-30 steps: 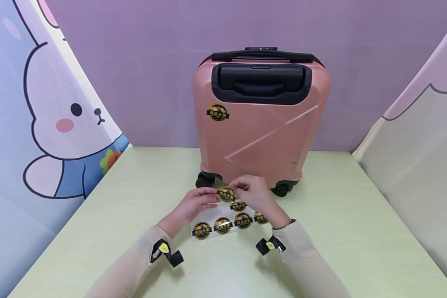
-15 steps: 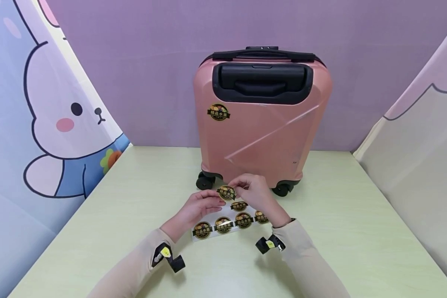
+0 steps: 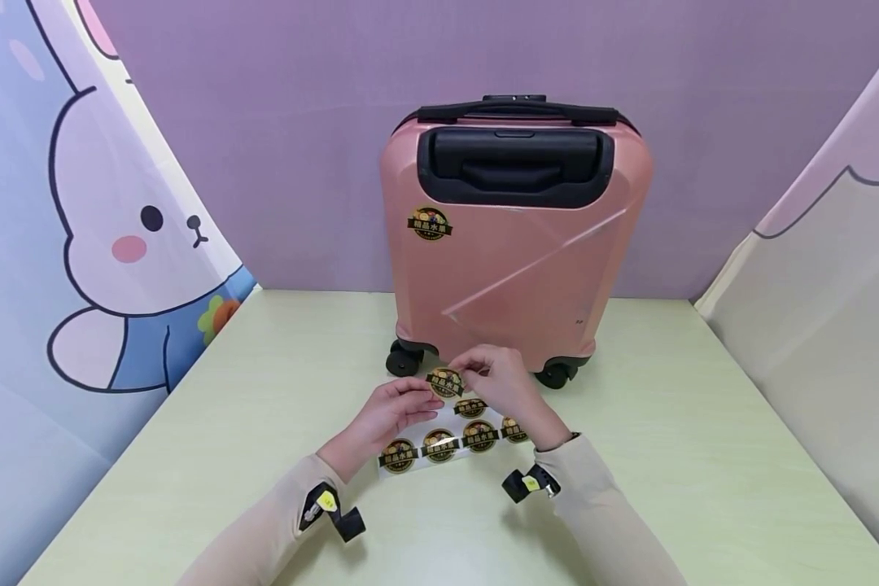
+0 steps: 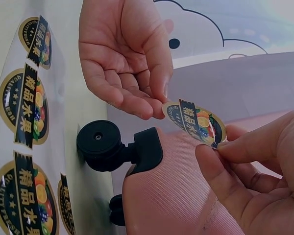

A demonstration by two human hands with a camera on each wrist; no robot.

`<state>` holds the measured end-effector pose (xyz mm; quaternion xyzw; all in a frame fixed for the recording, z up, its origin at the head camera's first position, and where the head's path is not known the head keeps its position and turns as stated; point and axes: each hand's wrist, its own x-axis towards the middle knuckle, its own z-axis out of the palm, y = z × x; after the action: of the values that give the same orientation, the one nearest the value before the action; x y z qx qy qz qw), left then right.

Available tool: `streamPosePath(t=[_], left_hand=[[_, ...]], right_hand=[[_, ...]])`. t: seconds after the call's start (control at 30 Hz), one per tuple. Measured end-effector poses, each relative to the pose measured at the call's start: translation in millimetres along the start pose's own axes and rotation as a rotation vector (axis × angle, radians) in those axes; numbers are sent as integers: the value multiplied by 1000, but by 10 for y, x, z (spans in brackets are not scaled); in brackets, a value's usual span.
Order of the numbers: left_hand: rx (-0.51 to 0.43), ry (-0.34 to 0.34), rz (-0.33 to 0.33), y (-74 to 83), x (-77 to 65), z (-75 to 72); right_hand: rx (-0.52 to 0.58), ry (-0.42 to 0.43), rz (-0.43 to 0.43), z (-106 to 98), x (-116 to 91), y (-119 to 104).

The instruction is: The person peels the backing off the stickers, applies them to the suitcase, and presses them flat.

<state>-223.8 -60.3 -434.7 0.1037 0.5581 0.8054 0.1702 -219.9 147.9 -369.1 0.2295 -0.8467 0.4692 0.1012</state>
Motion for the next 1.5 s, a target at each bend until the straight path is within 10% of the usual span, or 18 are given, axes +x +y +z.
streamPosePath(t=[0.7,1.5], left_hand=[[-52,-11,35,121,-10,116],[-106,1,89,472,74,326]], right_hand=[[-79,109,-148,-121,54,-60],[81,172,-108,-345,232,-314]])
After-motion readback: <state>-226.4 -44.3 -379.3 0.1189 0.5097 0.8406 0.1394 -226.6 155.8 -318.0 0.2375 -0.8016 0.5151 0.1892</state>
